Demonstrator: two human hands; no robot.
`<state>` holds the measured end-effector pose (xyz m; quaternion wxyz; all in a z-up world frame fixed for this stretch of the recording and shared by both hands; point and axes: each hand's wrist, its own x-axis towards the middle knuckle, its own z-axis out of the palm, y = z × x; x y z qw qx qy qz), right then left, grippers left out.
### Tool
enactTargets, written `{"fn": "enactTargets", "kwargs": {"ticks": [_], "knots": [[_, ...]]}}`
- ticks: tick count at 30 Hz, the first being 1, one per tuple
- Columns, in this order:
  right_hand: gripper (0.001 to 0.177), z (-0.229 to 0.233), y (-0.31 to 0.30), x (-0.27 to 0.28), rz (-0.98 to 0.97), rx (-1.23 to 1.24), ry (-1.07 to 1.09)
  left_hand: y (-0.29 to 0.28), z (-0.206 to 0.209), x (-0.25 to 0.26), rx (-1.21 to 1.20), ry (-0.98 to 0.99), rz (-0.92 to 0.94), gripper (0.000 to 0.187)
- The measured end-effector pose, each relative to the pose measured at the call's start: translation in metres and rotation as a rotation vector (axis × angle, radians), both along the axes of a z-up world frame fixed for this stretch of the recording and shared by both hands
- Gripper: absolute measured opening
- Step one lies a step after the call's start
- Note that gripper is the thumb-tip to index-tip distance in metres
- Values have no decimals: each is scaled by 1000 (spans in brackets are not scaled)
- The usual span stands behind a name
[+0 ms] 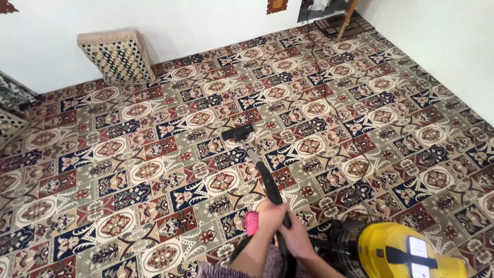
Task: Vacuuming a patterned carpet in a bedroom near a bed and curtains using a canister vacuum cleaner.
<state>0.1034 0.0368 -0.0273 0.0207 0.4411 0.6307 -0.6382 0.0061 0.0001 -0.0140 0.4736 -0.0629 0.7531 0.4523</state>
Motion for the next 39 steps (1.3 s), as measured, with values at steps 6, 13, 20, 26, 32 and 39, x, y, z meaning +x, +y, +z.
{"fn": "enactTargets", "kwargs": {"ticks": [6, 13, 20, 26, 32, 39], "knots": [[27, -92, 20, 12, -61, -7, 127, 16, -90, 4, 36, 66, 58, 22], [28, -55, 75, -89, 77, -53, 1, 67, -100, -87, 73, 170, 78, 23], [55, -175, 137, -135, 133, 282, 42, 122, -138, -147, -9, 98, 157, 32], [22, -72, 130, -286, 319, 109, 129, 126, -93, -289, -84, -34, 228, 25], [52, -46, 150, -274, 391, 260, 66, 138, -103, -266, 65, 244, 334, 42], [28, 28, 130, -159, 308, 89, -194, 117, 5, -145, 154, -127, 302, 16]]}}
